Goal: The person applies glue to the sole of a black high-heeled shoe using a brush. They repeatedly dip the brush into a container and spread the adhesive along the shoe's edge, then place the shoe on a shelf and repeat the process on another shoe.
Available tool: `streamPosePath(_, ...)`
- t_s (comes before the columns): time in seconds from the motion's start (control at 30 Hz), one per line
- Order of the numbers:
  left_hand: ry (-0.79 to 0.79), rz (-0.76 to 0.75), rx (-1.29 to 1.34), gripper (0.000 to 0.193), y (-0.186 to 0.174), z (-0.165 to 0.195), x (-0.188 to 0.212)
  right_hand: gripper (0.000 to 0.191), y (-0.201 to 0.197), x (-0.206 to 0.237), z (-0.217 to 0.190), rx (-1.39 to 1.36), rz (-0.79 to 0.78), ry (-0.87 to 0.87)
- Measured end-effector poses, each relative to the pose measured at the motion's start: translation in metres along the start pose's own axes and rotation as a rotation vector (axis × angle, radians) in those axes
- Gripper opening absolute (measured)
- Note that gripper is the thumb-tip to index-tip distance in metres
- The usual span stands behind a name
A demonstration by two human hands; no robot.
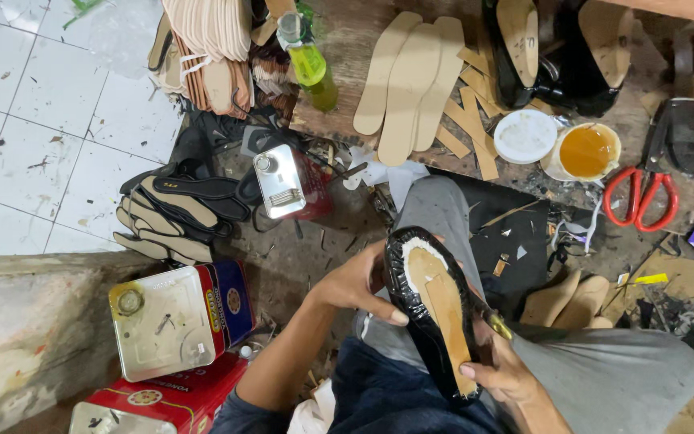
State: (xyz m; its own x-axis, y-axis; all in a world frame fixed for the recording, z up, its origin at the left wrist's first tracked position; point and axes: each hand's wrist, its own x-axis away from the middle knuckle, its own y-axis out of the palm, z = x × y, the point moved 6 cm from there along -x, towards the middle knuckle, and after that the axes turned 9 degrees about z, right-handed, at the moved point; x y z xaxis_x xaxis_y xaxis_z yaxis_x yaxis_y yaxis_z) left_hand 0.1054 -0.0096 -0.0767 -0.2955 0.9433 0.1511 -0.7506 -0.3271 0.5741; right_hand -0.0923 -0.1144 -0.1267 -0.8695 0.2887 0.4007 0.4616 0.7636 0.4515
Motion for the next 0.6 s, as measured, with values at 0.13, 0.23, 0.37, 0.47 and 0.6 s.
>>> streamPosePath(0.13,0.050,0.003,0.000,0.094,-0.025,-0.002,-0.011,0.114,-0.025,0.008,0.016,-0.023,0.068,-0.082)
streamPosePath(0.23,0.132,0.362,-0.329,0.057,-0.121,0.020,-0.026,0.113,-0.072,0.022,0.025,0.035,0.215,-0.110)
streamPosePath(0.37,0.431,0.999,-0.424,0.033,-0.287,0.083,-0.044,0.102,-0.142,0.040,0.023,0.236,0.397,-0.209)
streamPosePath(0.47,0.263,1.316,-1.047,0.058,-0.367,0.122,-0.048,0.102,-0.177,0.048,0.017,0.195,0.467,-0.290)
streamPosePath(0.6,0.586,1.312,-1.552,0.070,-0.377,0.163,-0.065,0.100,-0.197,0.062,0.011,0.180,0.510,-0.360)
